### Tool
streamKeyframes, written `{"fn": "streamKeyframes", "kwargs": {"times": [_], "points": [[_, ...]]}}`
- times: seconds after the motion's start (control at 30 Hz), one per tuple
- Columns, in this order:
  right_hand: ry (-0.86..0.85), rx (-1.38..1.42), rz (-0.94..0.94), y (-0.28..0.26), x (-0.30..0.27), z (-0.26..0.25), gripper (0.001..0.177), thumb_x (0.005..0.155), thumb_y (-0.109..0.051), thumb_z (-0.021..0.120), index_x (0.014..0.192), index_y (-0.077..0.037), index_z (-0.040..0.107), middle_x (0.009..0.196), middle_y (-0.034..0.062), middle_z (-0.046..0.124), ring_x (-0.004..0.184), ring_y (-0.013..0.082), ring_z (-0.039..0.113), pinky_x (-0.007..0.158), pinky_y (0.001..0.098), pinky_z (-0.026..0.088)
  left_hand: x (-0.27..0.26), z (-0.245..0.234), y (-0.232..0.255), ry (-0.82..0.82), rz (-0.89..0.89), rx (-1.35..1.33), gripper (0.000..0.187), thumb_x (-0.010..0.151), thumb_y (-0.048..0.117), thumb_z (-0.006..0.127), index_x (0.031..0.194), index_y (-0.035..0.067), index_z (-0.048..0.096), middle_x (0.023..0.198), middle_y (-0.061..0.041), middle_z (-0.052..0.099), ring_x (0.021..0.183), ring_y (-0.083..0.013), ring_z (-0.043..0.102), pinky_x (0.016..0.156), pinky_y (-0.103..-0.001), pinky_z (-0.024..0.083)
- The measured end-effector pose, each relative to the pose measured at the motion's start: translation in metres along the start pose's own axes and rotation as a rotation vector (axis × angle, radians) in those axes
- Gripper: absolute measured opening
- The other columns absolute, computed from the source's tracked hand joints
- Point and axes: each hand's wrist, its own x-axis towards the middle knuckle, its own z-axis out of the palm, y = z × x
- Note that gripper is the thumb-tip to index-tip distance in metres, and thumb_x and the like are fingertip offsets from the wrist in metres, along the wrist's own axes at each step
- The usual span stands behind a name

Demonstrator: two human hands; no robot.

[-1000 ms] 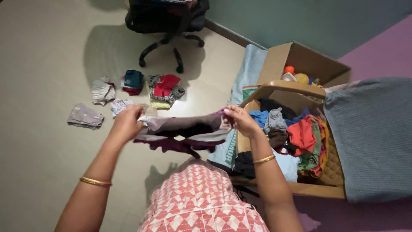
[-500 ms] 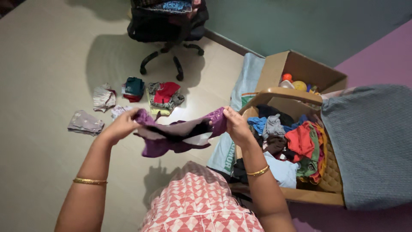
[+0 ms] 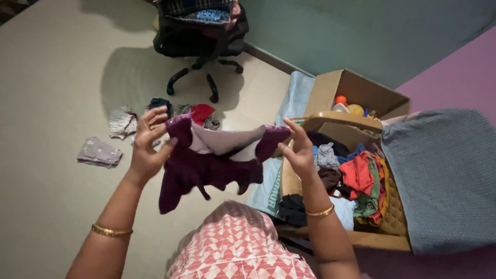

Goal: The person sorts and folds items of clothing by hand, picking them up from a pile on the floor and a chair, folding them, and placing them into organized stacks on the floor.

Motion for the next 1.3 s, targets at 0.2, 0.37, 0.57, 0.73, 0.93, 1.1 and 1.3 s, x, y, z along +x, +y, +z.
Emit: {"fn": "streamKeyframes", "kwargs": {"times": [0.2, 0.37, 0.57, 0.73, 0.93, 1.1, 1.3], "points": [[0.135, -0.721, -0.603, -0.024, 0.024, 0.008, 0.073, 0.087, -0.006, 0.078, 0.151, -0.006, 0.043, 0.141, 0.0212, 0.054, 0.131, 0.0427, 0.053, 0.119, 0.0510, 0.035, 0.035, 0.002, 0.059, -0.113, 0.138, 0.294, 0.078, 0.084, 0.014, 0.080, 0.148, 0.001, 0.038, 0.127, -0.028, 0.059, 0.099, -0.0446, 0.067, 0.079, -0.046, 0.057], [0.021, -0.793, -0.319, -0.019, 0.071, 0.024, 0.081, 0.096, -0.002, 0.074, 0.164, -0.015, 0.031, 0.163, 0.0282, 0.034, 0.144, 0.0475, 0.048, 0.115, 0.0433, 0.049, 0.063, 0.024, 0.039, -0.154, -0.216, 0.455, 0.070, 0.092, 0.015, 0.072, 0.151, 0.003, 0.036, 0.118, -0.029, 0.064, 0.091, -0.0523, 0.066, 0.077, -0.055, 0.055], [-0.018, -0.613, -0.248, -0.041, 0.121, 0.074, 0.108, 0.089, 0.001, 0.072, 0.169, -0.022, 0.004, 0.172, 0.0286, 0.017, 0.158, 0.0478, 0.027, 0.124, 0.0462, 0.040, 0.097, 0.088, 0.003, 0.003, -0.120, 0.545, 0.068, 0.092, 0.025, 0.072, 0.145, -0.004, 0.041, 0.134, -0.034, 0.058, 0.109, -0.0524, 0.064, 0.094, -0.052, 0.052], [-0.195, -0.525, -0.443, -0.054, 0.143, 0.086, 0.129, 0.079, -0.006, 0.084, 0.168, -0.024, -0.008, 0.169, 0.0272, -0.002, 0.157, 0.0488, 0.006, 0.126, 0.0489, 0.031, 0.131, 0.099, 0.037, -0.105, -0.208, 0.169, 0.078, 0.100, 0.037, 0.062, 0.155, -0.010, 0.033, 0.136, -0.034, 0.059, 0.123, -0.0465, 0.061, 0.103, -0.046, 0.048], [-0.124, -0.470, -0.344, -0.041, 0.153, 0.078, 0.091, 0.099, 0.009, 0.061, 0.172, -0.021, 0.015, 0.175, 0.0115, 0.018, 0.161, 0.0306, 0.030, 0.126, 0.0355, 0.045, 0.154, 0.079, 0.111, -0.165, -0.117, 0.057, 0.060, 0.098, 0.034, 0.064, 0.139, -0.008, 0.050, 0.108, -0.024, 0.075, 0.105, -0.0339, 0.075, 0.091, -0.038, 0.056], [-0.108, -0.348, -0.385, -0.067, 0.153, 0.077, 0.100, 0.083, 0.018, 0.052, 0.171, -0.018, 0.021, 0.172, 0.0067, 0.028, 0.162, 0.0245, 0.028, 0.135, 0.0371, 0.028, 0.143, 0.057, 0.126, -0.037, -0.053, 0.140, 0.029, 0.093, 0.022, 0.069, 0.109, -0.002, 0.075, 0.095, -0.019, 0.078, 0.084, -0.0242, 0.077, 0.078, -0.030, 0.058], [-0.216, -0.325, -0.421, -0.133, 0.155, 0.076, 0.100, 0.078, 0.018, 0.050, 0.167, -0.016, 0.020, 0.174, 0.0027, 0.025, 0.161, 0.0206, 0.021, 0.138, 0.0342, 0.010, 0.117, 0.000, 0.041, 0.093, -0.101, -0.986, 0.034, 0.111, 0.028, 0.052, 0.132, 0.003, 0.064, 0.127, -0.014, 0.070, 0.123, -0.0222, 0.067, 0.112, -0.035, 0.057]]}}
